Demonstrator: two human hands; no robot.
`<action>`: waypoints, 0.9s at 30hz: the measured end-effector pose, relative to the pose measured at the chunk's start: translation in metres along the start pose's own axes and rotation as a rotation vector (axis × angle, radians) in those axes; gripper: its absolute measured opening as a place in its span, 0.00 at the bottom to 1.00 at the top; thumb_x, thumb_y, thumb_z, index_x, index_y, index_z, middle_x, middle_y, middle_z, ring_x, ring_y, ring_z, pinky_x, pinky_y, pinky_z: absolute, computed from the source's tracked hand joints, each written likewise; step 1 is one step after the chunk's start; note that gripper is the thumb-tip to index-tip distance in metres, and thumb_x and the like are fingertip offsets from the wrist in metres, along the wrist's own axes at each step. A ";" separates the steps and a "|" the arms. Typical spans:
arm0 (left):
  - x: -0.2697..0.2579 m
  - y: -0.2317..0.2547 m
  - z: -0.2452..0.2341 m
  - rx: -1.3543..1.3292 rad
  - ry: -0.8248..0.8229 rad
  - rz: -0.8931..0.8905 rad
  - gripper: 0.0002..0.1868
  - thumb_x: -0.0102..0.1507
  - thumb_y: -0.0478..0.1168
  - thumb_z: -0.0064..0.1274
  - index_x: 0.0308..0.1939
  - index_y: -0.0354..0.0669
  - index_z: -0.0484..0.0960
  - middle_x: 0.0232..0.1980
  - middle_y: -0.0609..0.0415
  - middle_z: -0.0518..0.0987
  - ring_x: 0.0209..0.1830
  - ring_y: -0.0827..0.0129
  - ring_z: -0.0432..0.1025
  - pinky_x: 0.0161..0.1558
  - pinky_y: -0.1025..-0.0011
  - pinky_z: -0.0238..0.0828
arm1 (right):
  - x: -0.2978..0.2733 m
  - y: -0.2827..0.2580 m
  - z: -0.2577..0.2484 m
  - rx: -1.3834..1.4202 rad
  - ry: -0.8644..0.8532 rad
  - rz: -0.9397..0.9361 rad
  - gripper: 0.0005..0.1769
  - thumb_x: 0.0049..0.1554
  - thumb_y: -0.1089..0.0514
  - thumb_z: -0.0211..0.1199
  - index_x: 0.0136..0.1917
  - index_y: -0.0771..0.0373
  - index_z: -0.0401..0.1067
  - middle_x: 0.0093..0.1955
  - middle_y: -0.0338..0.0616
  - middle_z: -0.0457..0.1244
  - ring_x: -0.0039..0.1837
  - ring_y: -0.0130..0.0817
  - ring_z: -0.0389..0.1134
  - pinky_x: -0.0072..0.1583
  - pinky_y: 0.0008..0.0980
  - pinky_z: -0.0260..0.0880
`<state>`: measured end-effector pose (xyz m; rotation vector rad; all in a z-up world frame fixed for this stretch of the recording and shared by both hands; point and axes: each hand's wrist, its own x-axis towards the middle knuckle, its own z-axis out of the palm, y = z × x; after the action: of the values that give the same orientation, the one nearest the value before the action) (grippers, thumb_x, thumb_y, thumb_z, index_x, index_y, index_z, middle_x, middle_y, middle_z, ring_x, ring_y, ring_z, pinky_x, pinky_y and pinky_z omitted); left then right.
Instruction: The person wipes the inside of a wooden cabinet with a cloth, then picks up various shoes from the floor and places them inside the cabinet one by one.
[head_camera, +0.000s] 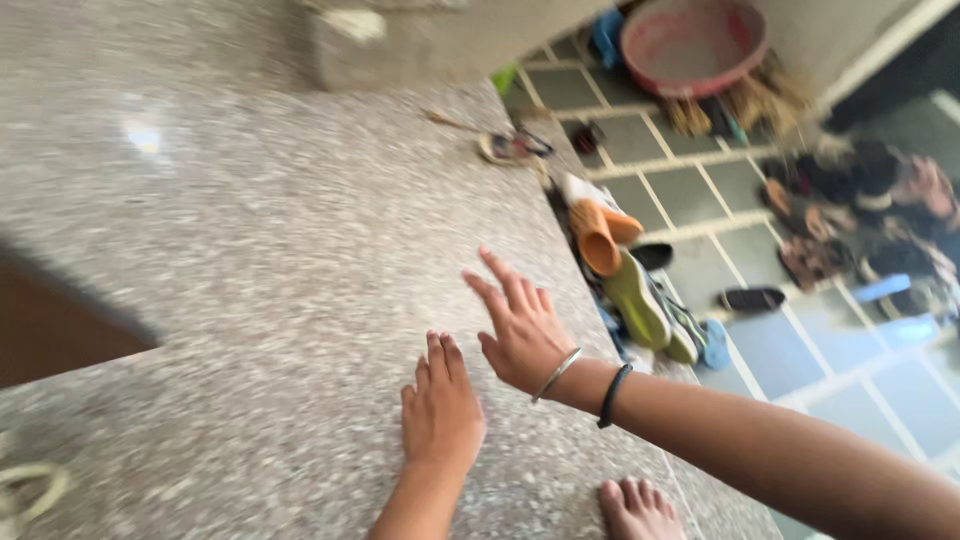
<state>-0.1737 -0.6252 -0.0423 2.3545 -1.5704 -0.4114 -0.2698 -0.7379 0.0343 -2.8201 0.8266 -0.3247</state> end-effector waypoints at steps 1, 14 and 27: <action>0.003 0.004 0.005 0.066 -0.014 0.020 0.39 0.63 0.41 0.47 0.76 0.38 0.51 0.80 0.42 0.50 0.76 0.51 0.56 0.63 0.47 0.62 | -0.011 0.013 0.000 0.034 0.003 0.072 0.45 0.51 0.60 0.65 0.79 0.59 0.51 0.84 0.58 0.38 0.73 0.59 0.53 0.67 0.57 0.56; 0.090 0.145 0.033 0.376 -0.719 0.022 0.49 0.68 0.67 0.40 0.81 0.65 0.26 0.85 0.55 0.23 0.83 0.48 0.33 0.67 0.28 0.47 | -0.067 0.196 0.046 0.155 0.068 0.378 0.42 0.49 0.59 0.65 0.75 0.59 0.56 0.82 0.59 0.42 0.76 0.62 0.50 0.71 0.58 0.55; 0.150 0.176 0.103 0.566 -0.605 0.075 0.34 0.67 0.45 0.37 0.76 0.35 0.55 0.75 0.43 0.65 0.76 0.47 0.57 0.56 0.26 0.61 | -0.030 0.226 0.120 0.200 0.212 0.288 0.33 0.61 0.52 0.60 0.77 0.59 0.59 0.80 0.55 0.50 0.78 0.59 0.52 0.75 0.55 0.53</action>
<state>-0.3070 -0.8371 -0.0820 2.7224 -2.2883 -0.8104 -0.3783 -0.8951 -0.1394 -2.4689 1.1562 -0.6294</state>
